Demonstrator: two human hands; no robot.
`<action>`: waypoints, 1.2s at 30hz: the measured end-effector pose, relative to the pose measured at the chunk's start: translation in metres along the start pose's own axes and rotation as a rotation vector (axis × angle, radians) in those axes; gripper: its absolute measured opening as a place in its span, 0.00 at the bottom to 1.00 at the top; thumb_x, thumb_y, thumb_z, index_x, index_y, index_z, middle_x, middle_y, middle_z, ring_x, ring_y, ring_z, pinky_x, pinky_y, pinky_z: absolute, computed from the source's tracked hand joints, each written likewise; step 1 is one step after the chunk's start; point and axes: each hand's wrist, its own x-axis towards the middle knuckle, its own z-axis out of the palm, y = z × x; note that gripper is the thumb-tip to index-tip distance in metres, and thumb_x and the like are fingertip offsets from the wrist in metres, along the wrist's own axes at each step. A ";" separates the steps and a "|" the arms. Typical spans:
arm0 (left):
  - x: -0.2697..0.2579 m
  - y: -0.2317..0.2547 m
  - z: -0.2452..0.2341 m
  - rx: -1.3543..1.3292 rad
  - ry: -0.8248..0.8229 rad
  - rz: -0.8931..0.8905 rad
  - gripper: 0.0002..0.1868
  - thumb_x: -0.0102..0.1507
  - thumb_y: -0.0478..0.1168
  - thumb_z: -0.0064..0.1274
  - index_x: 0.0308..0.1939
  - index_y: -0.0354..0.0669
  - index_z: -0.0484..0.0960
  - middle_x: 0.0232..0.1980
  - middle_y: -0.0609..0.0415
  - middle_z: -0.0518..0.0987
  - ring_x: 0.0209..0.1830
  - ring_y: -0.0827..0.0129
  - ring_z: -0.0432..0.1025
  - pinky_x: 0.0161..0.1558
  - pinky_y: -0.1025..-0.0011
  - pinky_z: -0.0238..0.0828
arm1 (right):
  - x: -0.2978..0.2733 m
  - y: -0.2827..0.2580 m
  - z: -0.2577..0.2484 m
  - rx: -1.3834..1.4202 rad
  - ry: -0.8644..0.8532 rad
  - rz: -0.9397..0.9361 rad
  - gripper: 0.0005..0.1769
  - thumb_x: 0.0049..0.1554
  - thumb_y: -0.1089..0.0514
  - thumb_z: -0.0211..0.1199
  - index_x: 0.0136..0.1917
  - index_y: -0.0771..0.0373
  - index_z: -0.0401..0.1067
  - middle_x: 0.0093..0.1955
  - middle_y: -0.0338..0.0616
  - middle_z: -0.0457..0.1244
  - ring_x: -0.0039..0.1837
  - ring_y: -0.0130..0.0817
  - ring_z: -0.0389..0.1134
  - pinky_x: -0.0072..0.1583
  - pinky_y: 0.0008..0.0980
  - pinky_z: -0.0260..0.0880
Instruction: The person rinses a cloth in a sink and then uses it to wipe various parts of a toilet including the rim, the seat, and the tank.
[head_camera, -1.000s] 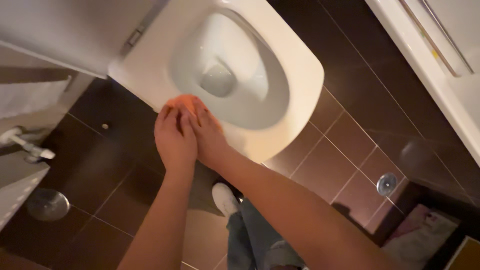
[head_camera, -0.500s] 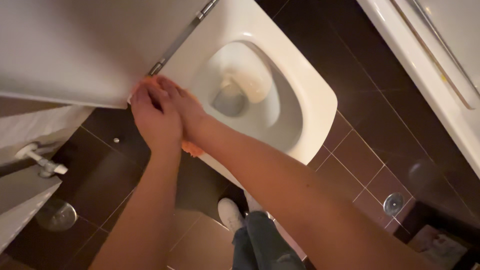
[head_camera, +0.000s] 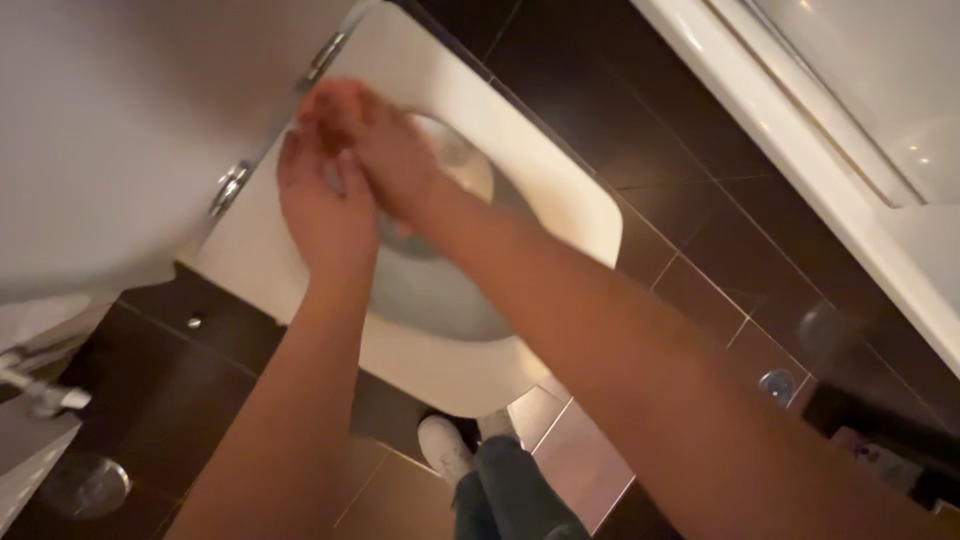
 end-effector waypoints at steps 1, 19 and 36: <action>0.004 0.002 0.012 0.009 -0.037 0.049 0.26 0.69 0.39 0.49 0.71 0.34 0.71 0.73 0.35 0.70 0.74 0.42 0.63 0.74 0.55 0.59 | 0.005 0.014 -0.015 -0.068 -0.030 0.037 0.32 0.58 0.55 0.60 0.75 0.50 0.63 0.76 0.47 0.55 0.77 0.49 0.56 0.74 0.41 0.62; -0.059 0.057 0.125 0.034 -0.327 0.059 0.20 0.69 0.40 0.48 0.62 0.33 0.78 0.68 0.30 0.73 0.69 0.39 0.67 0.68 0.52 0.62 | -0.154 0.107 -0.092 -0.396 -0.041 0.221 0.36 0.57 0.55 0.63 0.77 0.54 0.60 0.83 0.41 0.41 0.77 0.58 0.52 0.66 0.56 0.68; -0.182 0.081 0.101 0.135 -0.556 0.080 0.22 0.62 0.30 0.47 0.61 0.35 0.78 0.65 0.38 0.75 0.65 0.43 0.69 0.62 0.53 0.65 | -0.301 0.045 -0.060 -0.457 0.049 0.317 0.43 0.52 0.51 0.65 0.79 0.58 0.58 0.82 0.47 0.44 0.76 0.64 0.52 0.68 0.50 0.69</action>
